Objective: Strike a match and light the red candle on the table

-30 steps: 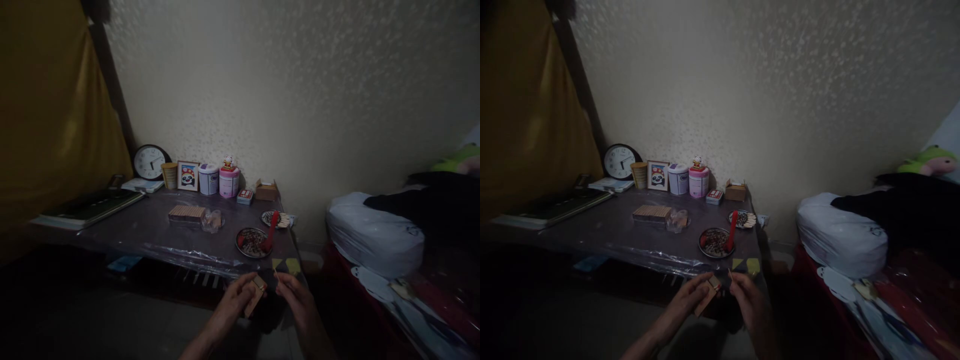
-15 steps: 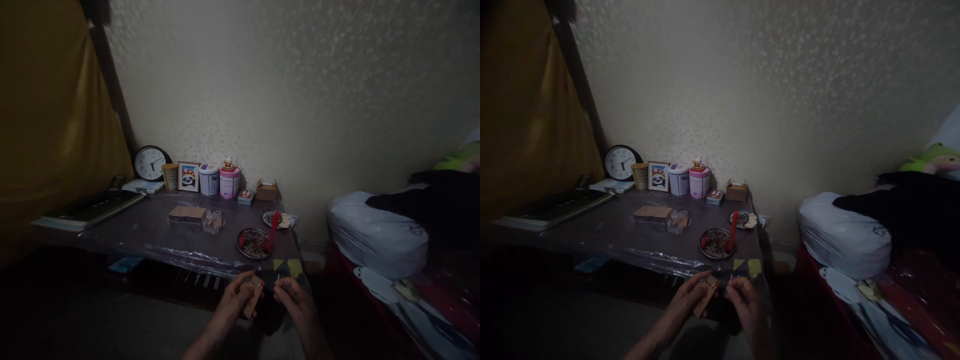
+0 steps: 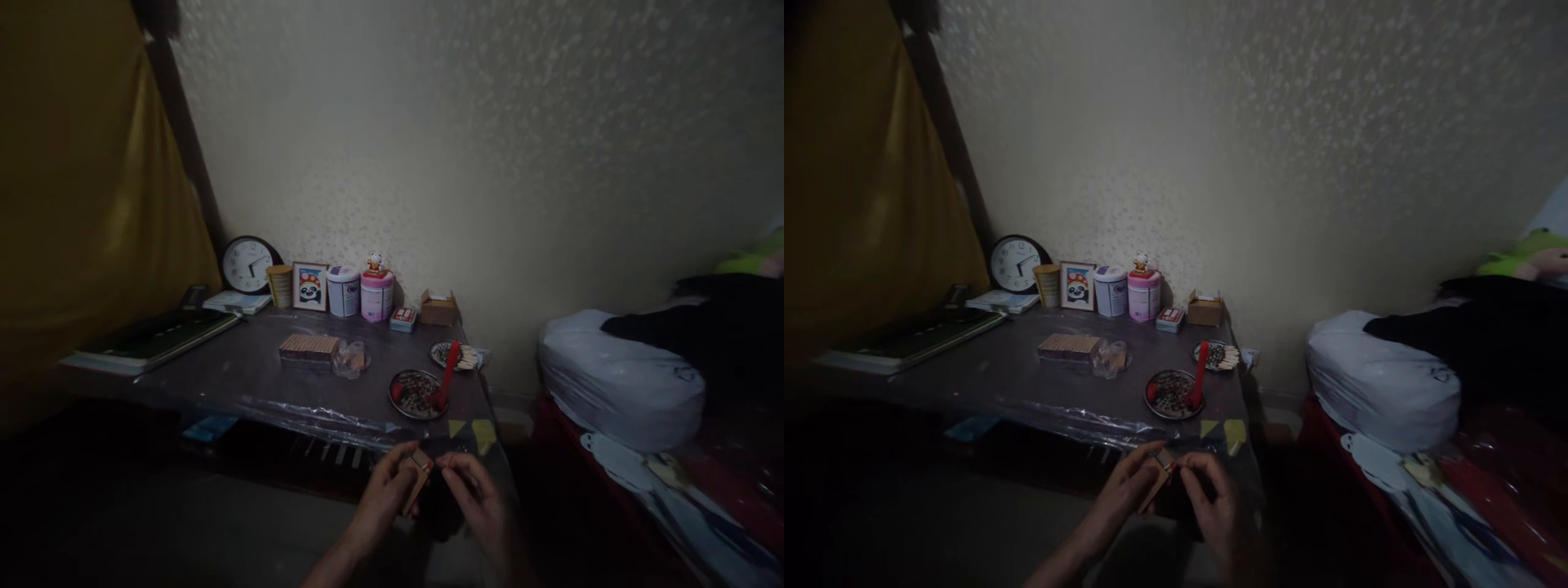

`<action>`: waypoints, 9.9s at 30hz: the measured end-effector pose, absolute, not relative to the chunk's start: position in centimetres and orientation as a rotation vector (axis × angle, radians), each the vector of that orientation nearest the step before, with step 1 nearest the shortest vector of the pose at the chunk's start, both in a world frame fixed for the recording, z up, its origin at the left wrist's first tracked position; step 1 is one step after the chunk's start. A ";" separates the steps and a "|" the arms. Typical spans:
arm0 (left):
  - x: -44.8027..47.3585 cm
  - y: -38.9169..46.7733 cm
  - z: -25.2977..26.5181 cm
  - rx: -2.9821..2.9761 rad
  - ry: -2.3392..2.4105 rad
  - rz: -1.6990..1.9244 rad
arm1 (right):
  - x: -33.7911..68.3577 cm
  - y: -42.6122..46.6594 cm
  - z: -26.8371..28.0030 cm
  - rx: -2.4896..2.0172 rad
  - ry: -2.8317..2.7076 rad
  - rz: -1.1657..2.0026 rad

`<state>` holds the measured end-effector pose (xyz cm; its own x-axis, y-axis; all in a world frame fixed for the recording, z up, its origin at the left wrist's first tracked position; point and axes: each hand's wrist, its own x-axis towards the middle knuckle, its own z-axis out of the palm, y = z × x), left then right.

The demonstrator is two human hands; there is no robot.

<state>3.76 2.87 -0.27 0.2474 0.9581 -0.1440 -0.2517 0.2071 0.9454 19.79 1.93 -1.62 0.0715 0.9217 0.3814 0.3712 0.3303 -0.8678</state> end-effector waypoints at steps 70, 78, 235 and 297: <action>3.4 3.3 -0.8 0.985 0.904 1.215 | 17.3 0.4 -2.5 -1.297 -1.827 0.269; 3.6 2.9 -0.7 0.966 0.840 1.165 | 17.5 0.6 -1.5 -1.329 -1.598 0.672; 4.6 4.6 -2.0 0.690 0.668 1.115 | 21.3 3.6 -1.6 -1.152 -0.965 0.864; 4.8 -1.1 3.0 0.573 0.514 1.323 | 18.7 -1.2 1.6 -1.098 -1.487 0.161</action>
